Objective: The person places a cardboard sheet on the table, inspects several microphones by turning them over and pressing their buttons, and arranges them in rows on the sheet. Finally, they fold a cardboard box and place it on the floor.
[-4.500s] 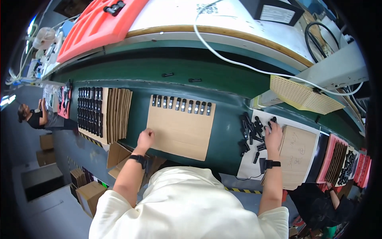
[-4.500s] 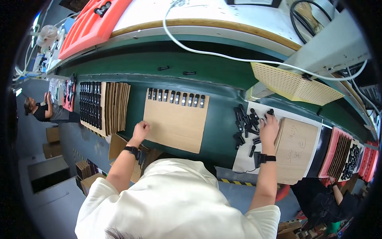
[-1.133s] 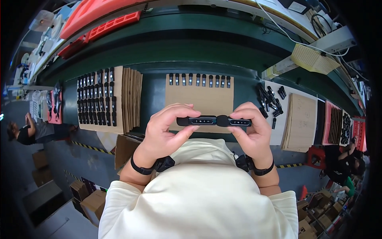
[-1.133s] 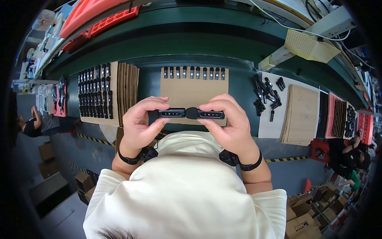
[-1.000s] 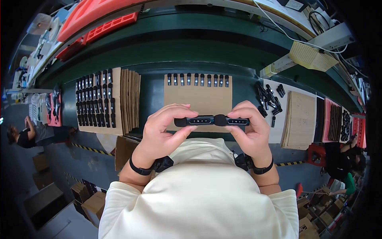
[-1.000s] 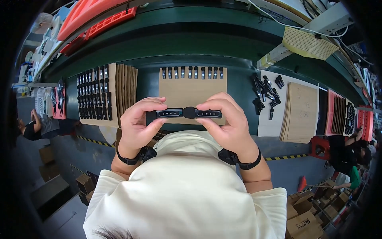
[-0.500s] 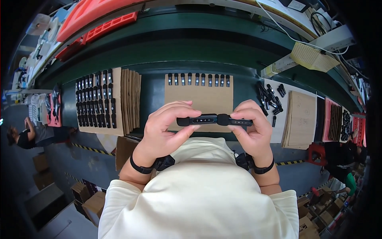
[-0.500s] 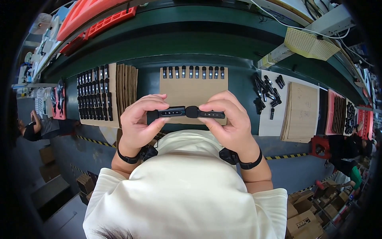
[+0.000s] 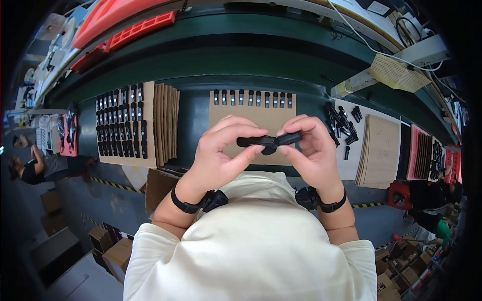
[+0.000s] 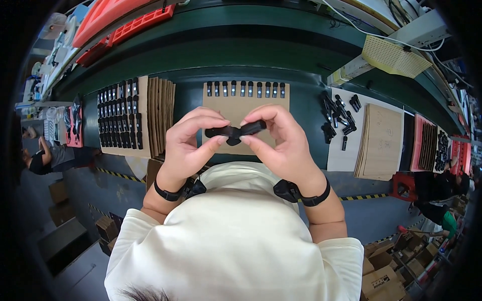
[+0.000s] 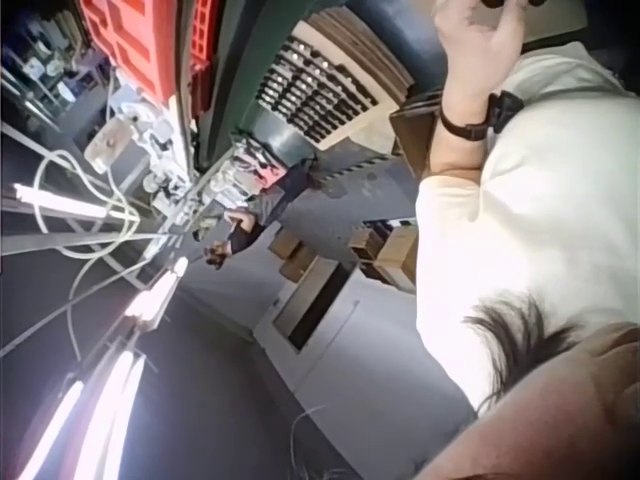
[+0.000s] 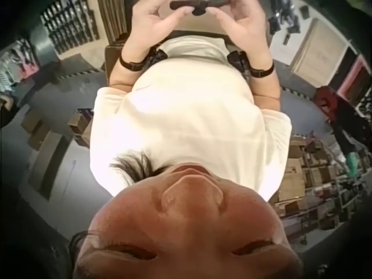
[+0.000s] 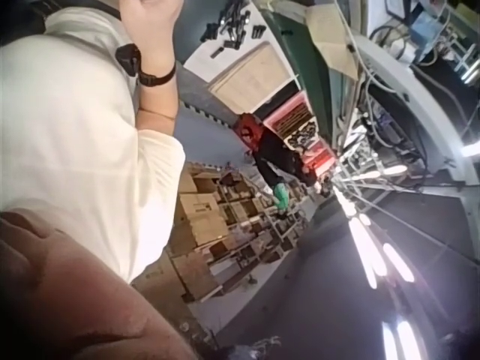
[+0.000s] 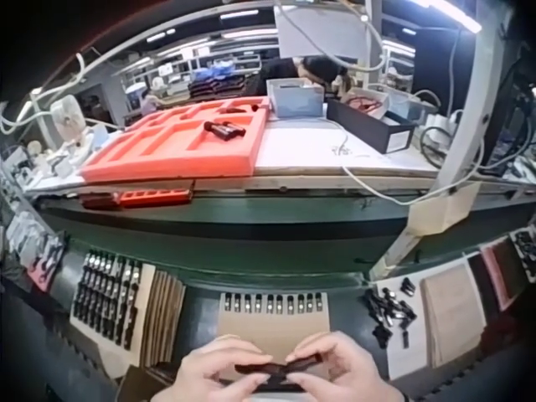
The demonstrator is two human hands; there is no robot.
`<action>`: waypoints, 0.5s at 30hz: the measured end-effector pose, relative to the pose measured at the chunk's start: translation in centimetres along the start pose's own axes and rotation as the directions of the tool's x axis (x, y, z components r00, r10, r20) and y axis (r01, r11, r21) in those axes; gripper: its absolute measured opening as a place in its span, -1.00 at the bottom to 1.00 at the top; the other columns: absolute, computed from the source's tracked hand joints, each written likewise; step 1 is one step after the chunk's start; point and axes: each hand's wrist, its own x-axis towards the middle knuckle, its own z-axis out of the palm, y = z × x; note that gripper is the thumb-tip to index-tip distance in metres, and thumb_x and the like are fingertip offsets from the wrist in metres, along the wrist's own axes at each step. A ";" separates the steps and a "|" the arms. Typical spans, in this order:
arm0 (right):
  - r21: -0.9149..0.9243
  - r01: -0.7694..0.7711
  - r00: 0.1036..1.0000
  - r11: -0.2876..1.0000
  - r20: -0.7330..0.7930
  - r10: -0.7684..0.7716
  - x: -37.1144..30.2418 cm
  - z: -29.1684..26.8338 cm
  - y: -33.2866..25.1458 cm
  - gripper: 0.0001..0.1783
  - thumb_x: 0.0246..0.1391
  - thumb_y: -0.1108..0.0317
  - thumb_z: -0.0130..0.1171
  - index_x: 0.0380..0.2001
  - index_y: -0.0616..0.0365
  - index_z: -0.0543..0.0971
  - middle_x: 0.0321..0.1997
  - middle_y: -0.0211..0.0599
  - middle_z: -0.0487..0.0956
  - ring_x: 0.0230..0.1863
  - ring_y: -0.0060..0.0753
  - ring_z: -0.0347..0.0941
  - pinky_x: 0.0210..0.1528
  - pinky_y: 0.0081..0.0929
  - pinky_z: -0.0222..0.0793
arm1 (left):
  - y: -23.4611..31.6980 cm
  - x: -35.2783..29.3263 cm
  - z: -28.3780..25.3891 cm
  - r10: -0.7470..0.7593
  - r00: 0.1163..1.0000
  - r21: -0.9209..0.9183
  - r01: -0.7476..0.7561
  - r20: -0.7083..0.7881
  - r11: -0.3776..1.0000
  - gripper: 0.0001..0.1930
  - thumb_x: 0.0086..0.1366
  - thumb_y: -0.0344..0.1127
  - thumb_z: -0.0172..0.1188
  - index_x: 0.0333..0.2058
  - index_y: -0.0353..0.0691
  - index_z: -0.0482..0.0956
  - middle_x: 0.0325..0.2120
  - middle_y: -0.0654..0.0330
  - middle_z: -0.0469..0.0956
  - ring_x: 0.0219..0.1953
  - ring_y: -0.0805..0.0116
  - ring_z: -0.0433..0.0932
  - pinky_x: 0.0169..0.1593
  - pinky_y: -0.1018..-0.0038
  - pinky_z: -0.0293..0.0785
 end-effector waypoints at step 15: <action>-0.143 -0.069 0.998 0.987 -0.026 0.066 0.1 1.0 0.4 -0.55 0.04 0.65 0.17 0.05 0.37 0.42 -0.07 -0.29 0.48 -0.16 -0.58 0.42 -0.06 -0.62 0.34 | -0.8 0.1 2.0 -0.152 0.986 -0.360 0.121 -0.061 0.925 -0.68 0.18 -0.58 0.17 -0.05 -0.32 0.51 -0.24 0.20 0.46 -0.22 0.51 0.47 -0.15 0.58 0.44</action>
